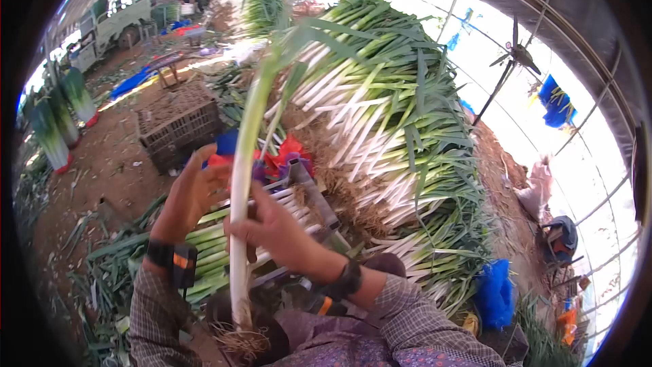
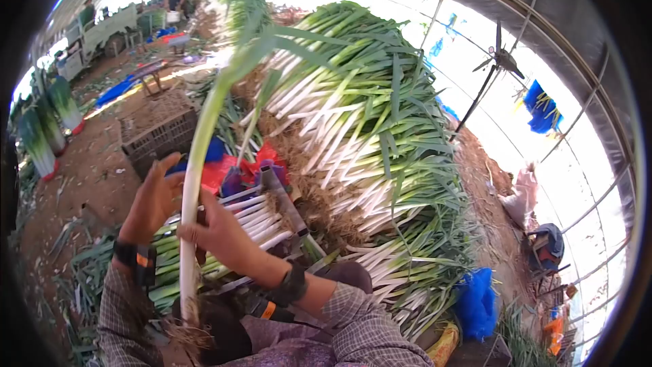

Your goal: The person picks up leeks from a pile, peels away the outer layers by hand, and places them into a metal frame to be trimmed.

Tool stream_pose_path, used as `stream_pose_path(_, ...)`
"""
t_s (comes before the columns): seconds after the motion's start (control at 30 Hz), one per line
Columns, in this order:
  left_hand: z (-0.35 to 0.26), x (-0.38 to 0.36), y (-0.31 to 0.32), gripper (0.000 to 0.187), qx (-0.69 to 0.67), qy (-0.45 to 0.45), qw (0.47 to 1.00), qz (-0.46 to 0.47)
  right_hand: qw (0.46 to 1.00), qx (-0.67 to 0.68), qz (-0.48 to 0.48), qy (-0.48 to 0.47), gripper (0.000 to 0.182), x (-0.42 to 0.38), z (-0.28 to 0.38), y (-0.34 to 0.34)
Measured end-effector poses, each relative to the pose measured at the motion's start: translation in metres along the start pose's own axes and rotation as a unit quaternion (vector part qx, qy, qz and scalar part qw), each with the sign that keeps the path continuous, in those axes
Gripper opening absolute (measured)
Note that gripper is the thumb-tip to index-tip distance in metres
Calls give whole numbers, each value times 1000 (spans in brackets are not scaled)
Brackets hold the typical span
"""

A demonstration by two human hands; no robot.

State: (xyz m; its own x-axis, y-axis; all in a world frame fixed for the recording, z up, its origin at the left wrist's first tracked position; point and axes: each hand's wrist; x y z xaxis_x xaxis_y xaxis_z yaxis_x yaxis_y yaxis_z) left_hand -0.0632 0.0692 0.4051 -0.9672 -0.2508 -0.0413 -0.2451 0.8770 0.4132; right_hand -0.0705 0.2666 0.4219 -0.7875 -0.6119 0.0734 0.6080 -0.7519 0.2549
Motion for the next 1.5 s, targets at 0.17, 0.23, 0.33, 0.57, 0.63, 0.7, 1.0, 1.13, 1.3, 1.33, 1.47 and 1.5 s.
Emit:
stream_pose_path(0.17,-22,-23,21,31,-83,46,988,-120,954,-293,56,-35,63,-49,-58,-1)
stream_pose_path(0.23,-23,-43,24,28,-108,109,972,-178,947,-315,37,-56,52,-69,-54,-11)
stream_pose_path(0.33,-29,-58,9,27,-143,166,956,-194,966,-241,79,46,32,-95,-59,-30)
stream_pose_path(0.57,-42,-61,0,25,-210,248,934,-153,947,-300,61,-93,19,-112,-38,-31)
stream_pose_path(0.63,-42,-58,-4,25,-228,259,925,-156,936,-320,50,-140,19,-109,-34,-38)
stream_pose_path(0.7,-35,-49,-12,22,-271,254,917,-146,922,-332,26,-197,14,-102,-31,-45)
stream_pose_path(1.0,9,-23,-59,20,-345,262,881,-190,935,-291,122,-159,9,-94,-18,-47)
stream_pose_path(1.13,13,-21,-59,22,-316,267,878,-240,942,-310,118,-50,5,-100,-12,-58)
stream_pose_path(1.3,19,-16,-62,23,-269,270,882,-279,943,-306,127,5,9,-117,-12,-69)
stream_pose_path(1.33,20,-17,-61,21,-268,263,882,-286,947,-294,128,13,9,-121,-14,-71)
stream_pose_path(1.47,13,-14,-80,13,-256,278,849,-369,938,-299,166,54,7,-153,-27,-104)
stream_pose_path(1.5,8,-12,-95,11,-253,291,830,-404,939,-290,166,83,9,-174,-38,-121)
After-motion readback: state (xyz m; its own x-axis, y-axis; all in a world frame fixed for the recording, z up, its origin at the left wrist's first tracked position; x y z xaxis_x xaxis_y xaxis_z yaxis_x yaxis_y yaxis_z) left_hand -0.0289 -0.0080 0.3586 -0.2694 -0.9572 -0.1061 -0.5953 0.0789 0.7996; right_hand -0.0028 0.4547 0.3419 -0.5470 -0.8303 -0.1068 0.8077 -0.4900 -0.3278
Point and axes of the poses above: each hand's wrist, its own x-axis towards the middle knuckle, its own y-axis out of the palm, z = x × y, and after that the axes turned 12 degrees about -z, right-handed
